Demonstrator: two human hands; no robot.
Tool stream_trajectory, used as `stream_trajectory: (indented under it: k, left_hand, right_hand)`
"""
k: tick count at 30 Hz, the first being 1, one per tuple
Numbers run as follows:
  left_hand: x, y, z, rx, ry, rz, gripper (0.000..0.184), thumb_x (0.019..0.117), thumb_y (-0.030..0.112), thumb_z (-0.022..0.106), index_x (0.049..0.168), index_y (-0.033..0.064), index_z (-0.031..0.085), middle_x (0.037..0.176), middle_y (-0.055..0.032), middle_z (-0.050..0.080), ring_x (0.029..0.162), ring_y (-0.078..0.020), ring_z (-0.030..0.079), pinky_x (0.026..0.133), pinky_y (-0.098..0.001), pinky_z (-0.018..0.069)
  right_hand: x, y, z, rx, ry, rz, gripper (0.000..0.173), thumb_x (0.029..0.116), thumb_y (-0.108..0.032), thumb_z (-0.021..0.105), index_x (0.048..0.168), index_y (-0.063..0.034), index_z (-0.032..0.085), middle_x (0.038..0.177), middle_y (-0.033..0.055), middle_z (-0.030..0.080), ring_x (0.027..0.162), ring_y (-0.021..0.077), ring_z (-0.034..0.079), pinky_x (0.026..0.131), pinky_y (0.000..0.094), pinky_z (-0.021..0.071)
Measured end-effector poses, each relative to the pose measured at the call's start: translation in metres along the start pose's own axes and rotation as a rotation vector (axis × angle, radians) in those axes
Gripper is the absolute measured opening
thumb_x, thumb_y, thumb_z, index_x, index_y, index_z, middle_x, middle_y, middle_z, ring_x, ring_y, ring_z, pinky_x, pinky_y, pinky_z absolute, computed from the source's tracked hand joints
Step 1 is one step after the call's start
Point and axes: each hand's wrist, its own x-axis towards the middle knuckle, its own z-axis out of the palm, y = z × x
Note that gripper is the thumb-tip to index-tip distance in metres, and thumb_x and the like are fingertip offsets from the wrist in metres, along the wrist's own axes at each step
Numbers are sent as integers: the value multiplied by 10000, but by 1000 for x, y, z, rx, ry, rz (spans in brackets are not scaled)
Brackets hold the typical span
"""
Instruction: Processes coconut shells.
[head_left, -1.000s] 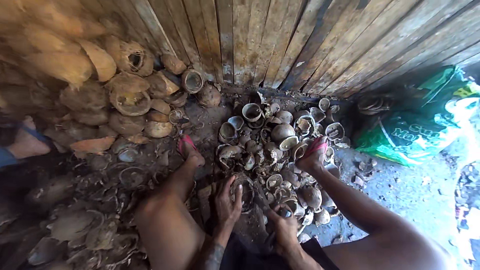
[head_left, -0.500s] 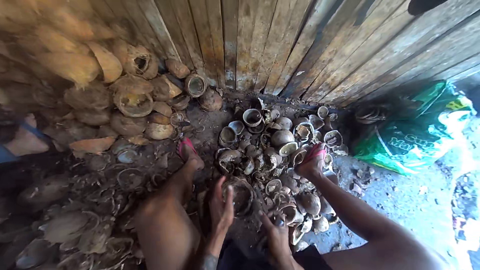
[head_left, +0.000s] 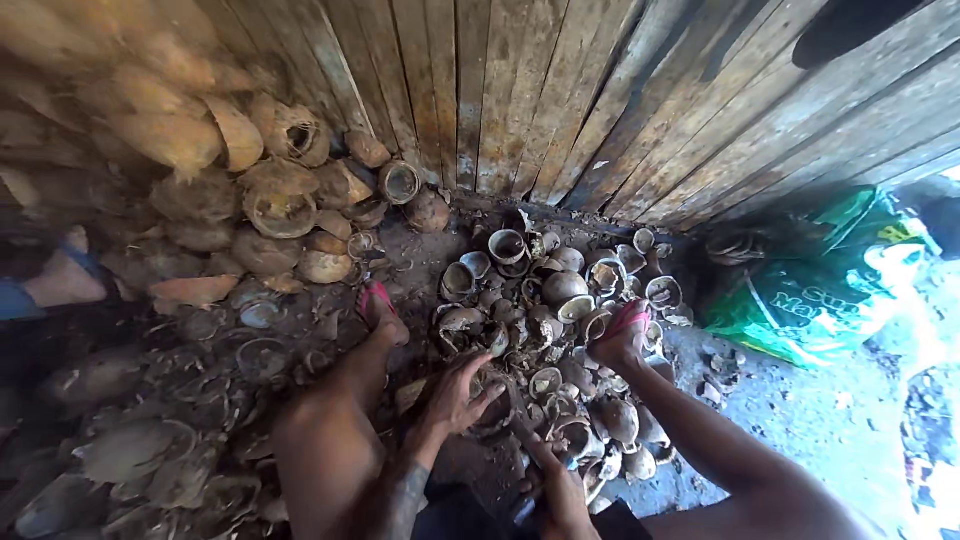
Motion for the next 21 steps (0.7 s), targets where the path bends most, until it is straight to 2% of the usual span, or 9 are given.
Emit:
stream_trajectory:
  k: [1,3,5,8,9,12,16,19,21]
  left_hand:
    - [-1,0,1,-21,76,12,607,983,510,600,1436,105,588,1487,-71,571,1441,-184,467,1220,-384,361]
    - [-10,2,12,-33,373,4,481,1021,392,562,1358,60,646,1385,-113,647,1338,-214,577,1167,-418,432]
    - [-26,13,24,-64,582,-88,453,1044,309,499,1334,-8,642,1338,-173,663,1270,-259,627,1108,-435,487]
    - [-45,18,46,-4,499,-155,690,1003,529,458,1424,-5,573,1493,-194,541,1425,-330,477,1211,-518,333]
    - [-43,14,52,43,522,-121,710,977,567,492,1401,9,601,1476,-182,562,1410,-329,496,1211,-536,327]
    - [-29,7,53,91,591,-40,621,960,526,574,1334,39,665,1364,-131,662,1308,-273,603,1189,-534,374]
    - [-19,7,42,70,517,64,574,967,476,595,1342,46,667,1382,-125,656,1329,-274,595,1201,-552,356]
    - [-14,3,29,24,389,114,567,983,478,586,1368,66,649,1410,-97,637,1345,-223,576,1198,-490,383]
    - [-14,2,18,-45,373,65,560,1010,423,574,1428,51,587,1418,-94,632,1357,-202,567,1213,-452,375]
  right_hand:
    - [-5,2,2,38,14,6,164,1030,-139,619,937,-60,510,591,38,494,424,125,476,425,293,493]
    - [-12,3,5,77,32,10,167,1043,-161,604,948,-62,508,611,42,507,438,134,495,443,300,510]
    - [-15,4,5,97,36,26,210,1072,-233,561,962,-59,517,623,49,526,449,143,519,451,307,525]
    - [-6,-1,2,86,60,143,399,1097,-413,436,935,-75,573,551,21,489,411,133,493,413,299,494]
    - [2,-5,0,66,56,172,410,1094,-423,418,929,-82,575,531,11,463,390,125,462,389,294,469]
    - [35,-32,-6,-148,-4,173,392,1084,-402,440,877,-90,557,506,-3,420,375,113,403,375,292,417]
    - [85,-67,-6,-453,-86,67,340,1080,-339,497,912,-61,595,523,0,423,374,100,366,363,268,377]
    - [76,-58,-7,-391,-38,76,291,1063,-316,534,975,-48,602,557,19,449,390,115,390,374,284,401]
    - [46,-37,-11,-223,-77,142,342,1076,-364,491,925,-67,568,539,15,455,393,114,424,388,284,430]
